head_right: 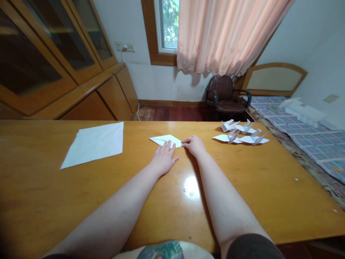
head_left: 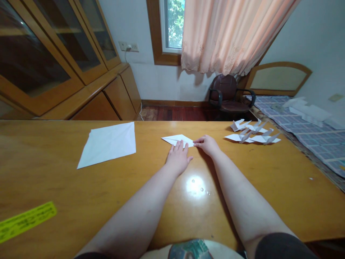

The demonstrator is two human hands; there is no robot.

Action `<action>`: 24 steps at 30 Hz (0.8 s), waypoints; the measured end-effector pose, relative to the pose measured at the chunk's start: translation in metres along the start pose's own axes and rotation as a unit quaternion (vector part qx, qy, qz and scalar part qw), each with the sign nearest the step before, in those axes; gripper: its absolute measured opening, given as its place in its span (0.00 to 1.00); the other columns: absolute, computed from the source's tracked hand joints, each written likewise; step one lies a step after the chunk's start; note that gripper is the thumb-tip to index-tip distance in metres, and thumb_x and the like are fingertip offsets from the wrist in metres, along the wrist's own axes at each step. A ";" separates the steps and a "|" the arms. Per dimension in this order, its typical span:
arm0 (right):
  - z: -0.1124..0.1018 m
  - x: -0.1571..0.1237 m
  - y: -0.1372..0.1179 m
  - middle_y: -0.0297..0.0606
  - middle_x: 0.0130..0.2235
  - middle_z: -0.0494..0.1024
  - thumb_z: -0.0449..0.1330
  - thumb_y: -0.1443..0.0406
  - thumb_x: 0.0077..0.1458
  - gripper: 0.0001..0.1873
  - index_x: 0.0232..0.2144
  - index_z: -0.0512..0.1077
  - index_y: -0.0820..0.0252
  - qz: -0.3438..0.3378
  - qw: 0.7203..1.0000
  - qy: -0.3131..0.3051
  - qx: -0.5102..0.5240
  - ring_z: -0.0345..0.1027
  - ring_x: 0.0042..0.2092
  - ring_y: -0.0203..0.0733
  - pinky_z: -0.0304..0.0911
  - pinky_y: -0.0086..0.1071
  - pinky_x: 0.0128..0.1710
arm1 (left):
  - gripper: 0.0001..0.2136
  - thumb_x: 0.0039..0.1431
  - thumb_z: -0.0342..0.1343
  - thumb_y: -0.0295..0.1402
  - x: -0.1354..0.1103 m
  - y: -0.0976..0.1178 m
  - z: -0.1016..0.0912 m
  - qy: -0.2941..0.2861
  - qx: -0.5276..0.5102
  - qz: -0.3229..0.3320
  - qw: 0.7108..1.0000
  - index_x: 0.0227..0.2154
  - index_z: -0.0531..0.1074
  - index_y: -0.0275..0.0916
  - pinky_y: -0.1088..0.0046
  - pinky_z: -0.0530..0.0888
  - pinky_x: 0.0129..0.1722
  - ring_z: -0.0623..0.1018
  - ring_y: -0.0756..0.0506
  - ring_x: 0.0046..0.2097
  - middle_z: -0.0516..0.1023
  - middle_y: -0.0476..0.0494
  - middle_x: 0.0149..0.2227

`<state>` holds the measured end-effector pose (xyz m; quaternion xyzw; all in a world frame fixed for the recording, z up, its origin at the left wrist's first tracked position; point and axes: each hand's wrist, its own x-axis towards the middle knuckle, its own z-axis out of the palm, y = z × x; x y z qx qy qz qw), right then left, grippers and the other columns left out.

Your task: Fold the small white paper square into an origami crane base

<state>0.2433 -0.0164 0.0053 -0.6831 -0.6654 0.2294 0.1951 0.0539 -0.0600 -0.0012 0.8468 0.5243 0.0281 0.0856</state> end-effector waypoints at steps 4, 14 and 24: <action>0.000 -0.001 0.000 0.38 0.36 0.77 0.67 0.60 0.49 0.11 0.37 0.82 0.52 0.005 1.000 0.006 -0.004 0.70 0.37 0.40 0.61 0.30 0.38 | 0.34 0.61 0.45 0.55 -0.002 -0.002 -0.005 -0.024 -0.010 -0.041 0.999 0.67 0.51 0.47 0.46 0.49 0.65 0.45 0.30 0.70 0.44 0.34 0.70; -0.002 -0.002 -0.001 0.38 0.36 0.80 0.66 0.61 0.50 0.11 0.38 0.82 0.54 0.005 1.000 -0.004 0.001 0.71 0.38 0.41 0.62 0.31 0.39 | 0.40 0.62 0.38 0.56 0.002 -0.013 -0.008 -0.038 -0.003 -0.092 0.995 0.68 0.42 0.33 0.49 0.45 0.66 0.42 0.37 0.71 0.39 0.31 0.70; -0.003 -0.004 -0.004 0.38 0.38 0.81 0.67 0.61 0.50 0.11 0.37 0.82 0.53 0.023 1.000 -0.004 0.011 0.72 0.40 0.41 0.62 0.30 0.38 | 0.40 0.62 0.35 0.54 0.010 -0.034 -0.010 -0.021 -0.004 -0.185 0.982 0.68 0.43 0.26 0.52 0.45 0.67 0.42 0.38 0.70 0.40 0.32 0.70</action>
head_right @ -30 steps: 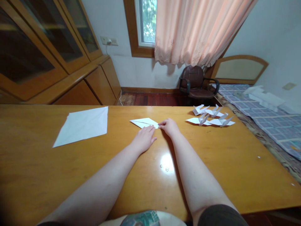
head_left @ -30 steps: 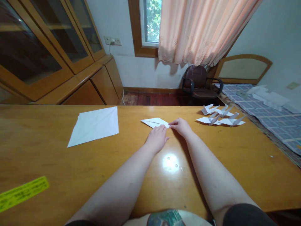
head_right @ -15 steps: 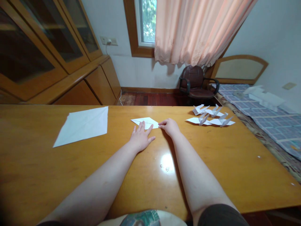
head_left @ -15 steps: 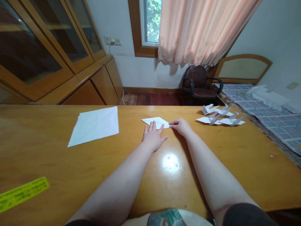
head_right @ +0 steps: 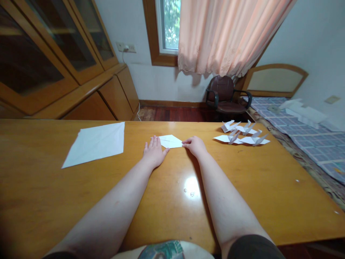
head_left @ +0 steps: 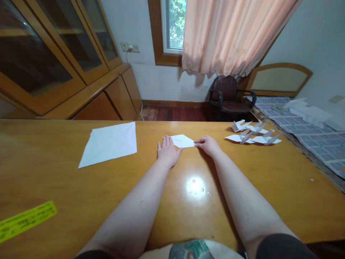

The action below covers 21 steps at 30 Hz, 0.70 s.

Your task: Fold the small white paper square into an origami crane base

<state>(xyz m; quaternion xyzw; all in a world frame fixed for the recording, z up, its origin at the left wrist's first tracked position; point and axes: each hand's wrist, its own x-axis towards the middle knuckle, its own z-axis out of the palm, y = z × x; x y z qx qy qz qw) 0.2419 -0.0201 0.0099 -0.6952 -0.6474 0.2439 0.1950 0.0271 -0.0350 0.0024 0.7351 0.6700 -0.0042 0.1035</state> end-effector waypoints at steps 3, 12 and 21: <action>0.000 0.000 0.000 0.38 0.38 0.81 0.67 0.61 0.49 0.11 0.37 0.82 0.54 0.002 1.000 -0.001 0.004 0.72 0.40 0.41 0.62 0.30 0.39 | 0.40 0.62 0.35 0.53 0.001 -0.002 -0.003 0.005 -0.006 -0.029 1.000 0.68 0.44 0.27 0.51 0.46 0.67 0.43 0.37 0.70 0.40 0.32 0.70; 0.000 -0.001 0.000 0.38 0.38 0.82 0.67 0.62 0.49 0.10 0.37 0.82 0.54 -0.001 1.000 0.000 0.024 0.73 0.39 0.42 0.63 0.31 0.38 | 0.38 0.63 0.36 0.51 0.006 -0.012 -0.007 0.047 -0.045 -0.111 0.992 0.67 0.47 0.26 0.48 0.47 0.66 0.45 0.34 0.70 0.44 0.28 0.69; 0.003 0.001 0.003 0.37 0.38 0.82 0.67 0.61 0.48 0.10 0.36 0.81 0.53 0.002 1.000 -0.008 0.023 0.73 0.39 0.42 0.63 0.31 0.38 | 0.32 0.64 0.41 0.42 0.008 -0.009 -0.006 0.092 -0.066 -0.096 0.989 0.67 0.47 0.31 0.48 0.51 0.66 0.49 0.34 0.69 0.48 0.31 0.69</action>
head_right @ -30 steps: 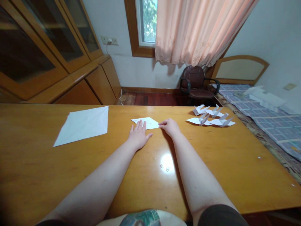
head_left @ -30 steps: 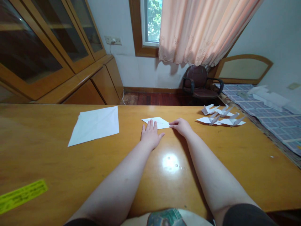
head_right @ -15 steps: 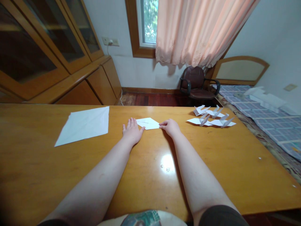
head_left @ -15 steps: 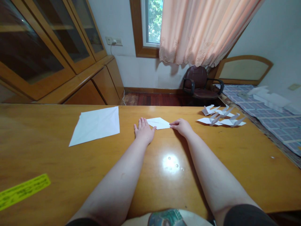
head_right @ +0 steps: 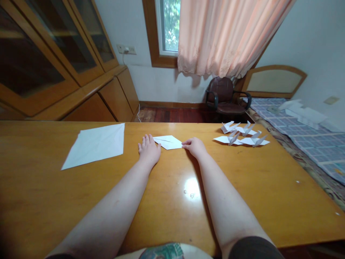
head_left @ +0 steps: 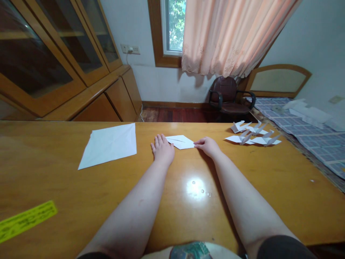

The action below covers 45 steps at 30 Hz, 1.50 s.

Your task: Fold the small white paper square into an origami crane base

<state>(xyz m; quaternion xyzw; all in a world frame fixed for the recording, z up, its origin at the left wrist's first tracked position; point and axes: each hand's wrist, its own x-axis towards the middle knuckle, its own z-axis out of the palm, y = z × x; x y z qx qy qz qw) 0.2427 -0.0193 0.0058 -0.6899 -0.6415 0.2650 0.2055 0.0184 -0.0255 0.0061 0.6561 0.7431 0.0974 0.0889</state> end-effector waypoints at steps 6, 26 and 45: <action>-0.001 0.000 0.002 0.39 0.38 0.79 0.64 0.64 0.52 0.09 0.37 0.81 0.55 -0.012 0.999 0.041 -0.023 0.71 0.41 0.42 0.62 0.31 0.41 | 0.23 0.64 0.44 0.38 0.004 -0.006 -0.008 0.019 -0.044 0.024 0.999 0.61 0.63 0.40 0.45 0.56 0.62 0.65 0.35 0.62 0.69 0.34 0.60; 0.007 -0.007 -0.012 0.42 0.47 0.78 0.60 0.63 0.57 0.11 0.41 0.79 0.56 -0.147 0.981 0.053 -0.114 0.67 0.50 0.46 0.58 0.38 0.52 | 0.17 0.64 0.49 0.35 -0.006 0.005 -0.002 -0.020 -0.048 0.233 0.971 0.54 0.70 0.42 0.58 0.59 0.61 0.70 0.41 0.57 0.73 0.42 0.56; 0.014 -0.006 -0.015 0.37 0.37 0.76 0.72 0.61 0.42 0.12 0.29 0.75 0.60 -0.208 0.975 -0.071 -0.031 0.66 0.42 0.42 0.57 0.33 0.45 | 0.09 0.61 0.54 0.38 -0.008 0.009 -0.004 -0.059 -0.083 0.243 0.965 0.41 0.76 0.45 0.64 0.66 0.51 0.72 0.42 0.49 0.77 0.46 0.44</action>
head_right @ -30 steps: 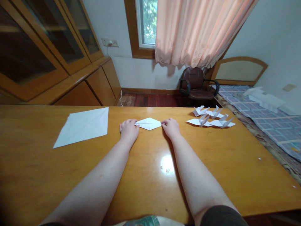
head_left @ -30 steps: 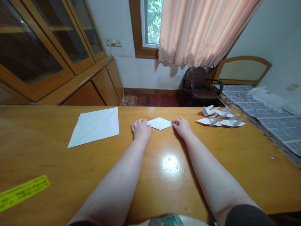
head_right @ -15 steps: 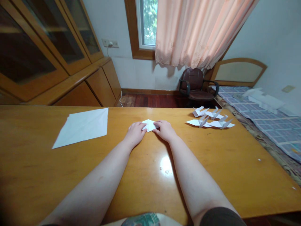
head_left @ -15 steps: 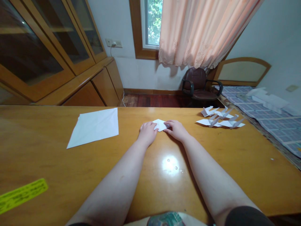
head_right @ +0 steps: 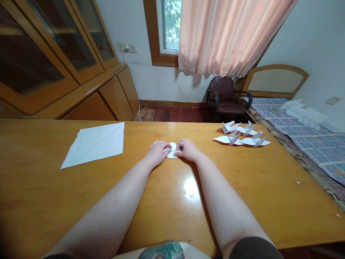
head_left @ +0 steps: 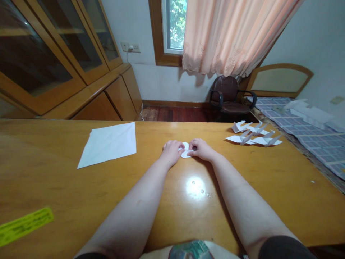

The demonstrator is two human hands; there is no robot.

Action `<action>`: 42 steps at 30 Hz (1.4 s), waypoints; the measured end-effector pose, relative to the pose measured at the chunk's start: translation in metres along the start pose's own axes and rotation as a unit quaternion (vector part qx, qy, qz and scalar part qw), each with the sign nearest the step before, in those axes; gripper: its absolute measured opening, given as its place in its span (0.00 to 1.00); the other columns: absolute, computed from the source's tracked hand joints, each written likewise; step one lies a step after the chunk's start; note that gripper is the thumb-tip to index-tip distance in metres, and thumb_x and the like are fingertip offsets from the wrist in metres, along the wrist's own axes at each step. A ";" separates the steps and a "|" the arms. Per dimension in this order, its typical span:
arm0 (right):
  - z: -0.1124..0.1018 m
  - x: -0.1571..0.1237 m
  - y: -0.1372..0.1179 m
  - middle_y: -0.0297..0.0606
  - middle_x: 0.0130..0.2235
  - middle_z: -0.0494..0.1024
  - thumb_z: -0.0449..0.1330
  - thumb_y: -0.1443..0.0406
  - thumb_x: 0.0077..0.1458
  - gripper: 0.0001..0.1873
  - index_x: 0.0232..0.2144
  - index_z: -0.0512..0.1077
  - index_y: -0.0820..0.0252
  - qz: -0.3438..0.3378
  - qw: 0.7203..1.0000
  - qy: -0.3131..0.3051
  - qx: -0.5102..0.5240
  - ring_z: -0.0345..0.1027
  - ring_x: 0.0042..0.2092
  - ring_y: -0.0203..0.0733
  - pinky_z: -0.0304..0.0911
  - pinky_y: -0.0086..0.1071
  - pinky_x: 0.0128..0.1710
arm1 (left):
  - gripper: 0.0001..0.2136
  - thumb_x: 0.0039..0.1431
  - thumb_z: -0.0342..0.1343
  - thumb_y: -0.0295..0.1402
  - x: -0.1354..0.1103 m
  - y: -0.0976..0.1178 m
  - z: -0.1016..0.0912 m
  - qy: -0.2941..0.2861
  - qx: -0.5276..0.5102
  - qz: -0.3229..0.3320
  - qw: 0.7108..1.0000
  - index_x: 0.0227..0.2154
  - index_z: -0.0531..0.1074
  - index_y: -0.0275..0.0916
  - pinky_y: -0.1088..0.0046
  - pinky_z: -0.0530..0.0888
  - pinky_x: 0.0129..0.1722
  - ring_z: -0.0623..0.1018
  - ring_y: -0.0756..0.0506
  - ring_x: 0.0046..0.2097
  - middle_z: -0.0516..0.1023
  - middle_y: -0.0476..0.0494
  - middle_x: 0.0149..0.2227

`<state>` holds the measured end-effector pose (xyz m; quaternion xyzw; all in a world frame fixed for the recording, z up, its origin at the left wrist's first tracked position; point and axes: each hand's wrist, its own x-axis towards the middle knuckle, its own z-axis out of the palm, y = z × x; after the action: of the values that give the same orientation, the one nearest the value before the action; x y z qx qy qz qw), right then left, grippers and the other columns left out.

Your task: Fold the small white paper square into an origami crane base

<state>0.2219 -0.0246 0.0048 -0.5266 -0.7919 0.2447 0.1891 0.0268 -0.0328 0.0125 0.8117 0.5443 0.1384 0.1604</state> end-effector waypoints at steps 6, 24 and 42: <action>0.001 0.000 0.000 0.37 0.36 0.76 0.70 0.63 0.46 0.08 0.25 0.75 0.60 -0.001 1.000 0.012 0.016 0.66 0.41 0.40 0.57 0.33 0.45 | 0.10 0.60 0.55 0.39 -0.001 0.001 -0.001 -0.010 0.003 -0.001 1.000 0.42 0.75 0.45 0.64 0.66 0.52 0.71 0.41 0.50 0.77 0.46 0.45; -0.001 0.000 0.000 0.40 0.36 0.77 0.63 0.67 0.55 0.03 0.32 0.78 0.59 -0.023 0.998 0.052 -0.011 0.68 0.42 0.42 0.59 0.35 0.46 | 0.19 0.65 0.46 0.34 0.002 -0.009 0.012 -0.034 -0.017 0.056 0.998 0.58 0.66 0.45 0.55 0.54 0.65 0.61 0.43 0.65 0.65 0.47 0.63; -0.002 -0.001 -0.007 0.37 0.36 0.73 0.74 0.58 0.36 0.16 0.26 0.76 0.60 0.068 0.997 -0.039 0.006 0.66 0.38 0.40 0.59 0.30 0.39 | 0.19 0.64 0.49 0.33 0.002 -0.006 0.006 -0.050 -0.037 0.054 0.997 0.56 0.68 0.46 0.53 0.53 0.66 0.60 0.42 0.66 0.65 0.48 0.63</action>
<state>0.2175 -0.0272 0.0106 -0.5679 -0.7598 0.2819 0.1437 0.0246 -0.0293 0.0043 0.8391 0.4856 0.1261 0.2102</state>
